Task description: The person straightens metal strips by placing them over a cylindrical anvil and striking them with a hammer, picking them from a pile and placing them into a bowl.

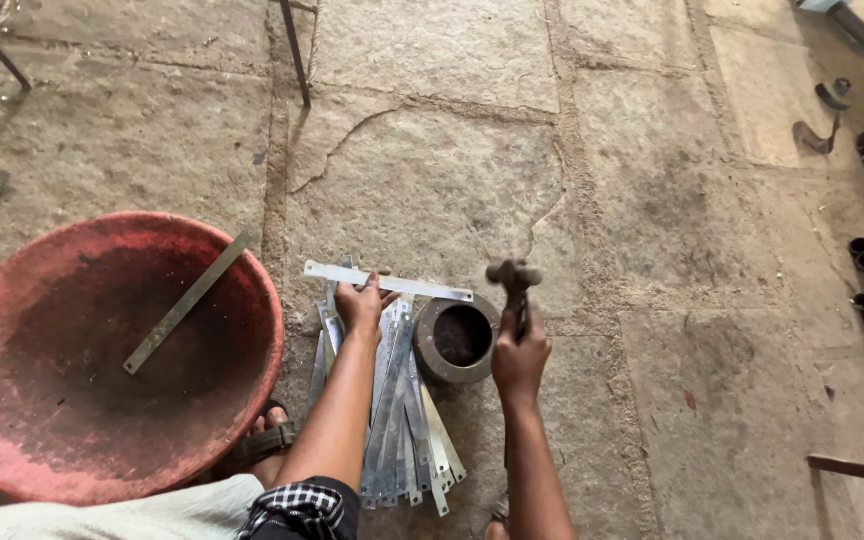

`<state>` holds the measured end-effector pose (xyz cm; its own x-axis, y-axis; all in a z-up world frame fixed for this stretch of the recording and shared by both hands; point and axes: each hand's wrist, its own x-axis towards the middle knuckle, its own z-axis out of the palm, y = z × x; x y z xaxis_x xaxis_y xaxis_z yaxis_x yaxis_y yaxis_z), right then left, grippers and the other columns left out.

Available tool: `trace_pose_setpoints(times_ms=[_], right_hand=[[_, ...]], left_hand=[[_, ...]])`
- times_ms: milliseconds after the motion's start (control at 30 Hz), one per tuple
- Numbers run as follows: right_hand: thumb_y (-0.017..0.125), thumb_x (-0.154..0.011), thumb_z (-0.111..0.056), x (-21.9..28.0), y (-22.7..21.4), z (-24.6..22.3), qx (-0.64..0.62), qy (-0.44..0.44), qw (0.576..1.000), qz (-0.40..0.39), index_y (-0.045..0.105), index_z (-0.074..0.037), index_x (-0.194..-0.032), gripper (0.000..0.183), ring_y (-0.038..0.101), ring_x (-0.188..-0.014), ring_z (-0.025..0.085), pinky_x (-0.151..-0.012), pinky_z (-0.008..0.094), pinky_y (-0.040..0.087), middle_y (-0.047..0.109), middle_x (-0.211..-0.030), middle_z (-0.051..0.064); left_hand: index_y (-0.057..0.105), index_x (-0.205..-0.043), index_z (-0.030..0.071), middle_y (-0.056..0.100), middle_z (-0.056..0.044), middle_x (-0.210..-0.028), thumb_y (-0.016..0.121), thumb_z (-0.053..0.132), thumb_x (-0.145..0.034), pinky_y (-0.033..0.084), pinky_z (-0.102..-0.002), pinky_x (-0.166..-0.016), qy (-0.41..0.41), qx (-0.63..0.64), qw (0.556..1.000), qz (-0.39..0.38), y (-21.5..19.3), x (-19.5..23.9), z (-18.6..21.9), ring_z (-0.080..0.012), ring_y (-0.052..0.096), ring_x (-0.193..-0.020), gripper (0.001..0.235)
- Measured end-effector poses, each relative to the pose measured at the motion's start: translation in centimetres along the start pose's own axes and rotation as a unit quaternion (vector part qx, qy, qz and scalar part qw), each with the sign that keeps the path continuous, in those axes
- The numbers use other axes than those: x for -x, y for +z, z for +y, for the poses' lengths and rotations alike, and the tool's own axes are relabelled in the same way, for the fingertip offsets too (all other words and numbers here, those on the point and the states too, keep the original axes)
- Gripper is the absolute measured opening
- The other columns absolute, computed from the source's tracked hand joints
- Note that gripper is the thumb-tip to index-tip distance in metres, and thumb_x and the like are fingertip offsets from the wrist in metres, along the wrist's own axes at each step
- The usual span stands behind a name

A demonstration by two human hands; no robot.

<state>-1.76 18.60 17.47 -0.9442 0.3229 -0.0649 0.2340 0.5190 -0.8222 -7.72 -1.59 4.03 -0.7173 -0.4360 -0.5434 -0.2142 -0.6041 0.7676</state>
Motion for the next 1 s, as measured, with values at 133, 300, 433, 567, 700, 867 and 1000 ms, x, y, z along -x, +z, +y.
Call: trace_pose_setpoints(times_ms=[133,300,433,567,700,867,1000], right_hand=[[0.056,-0.097,-0.013,0.4,-0.3,-1.3,0.018,-0.118,0.989,0.088,0.061,-0.004,-0.134,0.039,0.065,-0.052,0.020,-0.047,0.041,0.047,0.071,-0.068,0.013],[0.069,-0.095,-0.016,-0.4,1.5,1.2,0.185,-0.022,0.982,-0.023,0.073,-0.004,-0.118,0.026,0.070,-0.077,0.037,-0.068,0.050,0.052,0.071,-0.081,0.024],[0.065,-0.093,-0.013,0.5,0.6,0.6,0.087,-0.027,0.995,0.050,0.071,-0.006,-0.119,0.028,0.072,-0.069,0.032,-0.065,0.050,0.053,0.073,-0.081,0.021],[0.058,-0.099,-0.014,1.2,1.0,-0.8,0.058,-0.037,0.997,0.033,0.068,-0.005,-0.122,0.027,0.069,-0.059,0.029,-0.059,0.050,0.052,0.074,-0.076,0.020],[0.054,-0.098,-0.014,1.5,2.7,1.8,0.098,0.060,0.991,-0.069,0.057,-0.011,-0.140,0.042,0.067,-0.054,0.027,-0.052,0.045,0.055,0.076,-0.080,0.017],[0.058,-0.101,-0.016,2.0,2.3,5.4,0.016,-0.045,0.996,0.070,0.070,-0.002,-0.121,0.028,0.074,-0.074,0.022,-0.066,0.040,0.059,0.079,-0.092,0.019],[0.049,-0.108,-0.023,1.4,2.4,3.7,0.032,0.117,0.991,-0.056,0.071,-0.010,-0.129,0.033,0.064,-0.072,0.046,-0.065,0.057,0.053,0.077,-0.089,0.024]], left_hand=[[0.055,-0.112,-0.002,0.076,-0.015,-0.099,0.058,0.007,-0.101,0.065,-0.034,-0.058,0.003,0.004,1.000,-0.004,-0.1,-0.7,-0.7,-0.0241,0.076,-0.074,0.015],[0.056,-0.111,-0.003,0.076,-0.015,-0.099,0.057,0.006,-0.102,0.066,-0.035,-0.056,-0.013,0.030,0.999,-0.005,-0.5,-1.6,-1.9,-0.0243,0.074,-0.071,0.013],[0.055,-0.111,-0.003,0.076,-0.015,-0.100,0.056,0.005,-0.101,0.066,-0.035,-0.056,-0.014,0.035,0.999,-0.012,-0.9,-1.6,-2.1,-0.0238,0.074,-0.070,0.013],[0.056,-0.112,-0.001,0.076,-0.014,-0.100,0.057,0.006,-0.101,0.066,-0.034,-0.057,-0.012,0.005,1.000,-0.002,-0.5,-1.4,-1.6,-0.0227,0.076,-0.073,0.013],[0.056,-0.112,-0.003,0.076,-0.016,-0.101,0.056,0.006,-0.101,0.067,-0.034,-0.057,-0.004,0.012,1.000,-0.013,-0.4,-0.8,-1.1,-0.0238,0.076,-0.074,0.014],[0.053,-0.113,-0.001,0.075,-0.015,-0.102,0.055,0.007,-0.101,0.063,-0.032,-0.061,-0.001,-0.007,1.000,-0.002,-0.7,-0.6,-1.2,-0.0229,0.077,-0.076,0.015],[0.055,-0.114,-0.001,0.075,-0.015,-0.105,0.057,0.004,-0.102,0.066,-0.033,-0.058,0.005,0.008,1.000,-0.006,-0.4,-1.2,-1.8,-0.0225,0.074,-0.077,0.013]])
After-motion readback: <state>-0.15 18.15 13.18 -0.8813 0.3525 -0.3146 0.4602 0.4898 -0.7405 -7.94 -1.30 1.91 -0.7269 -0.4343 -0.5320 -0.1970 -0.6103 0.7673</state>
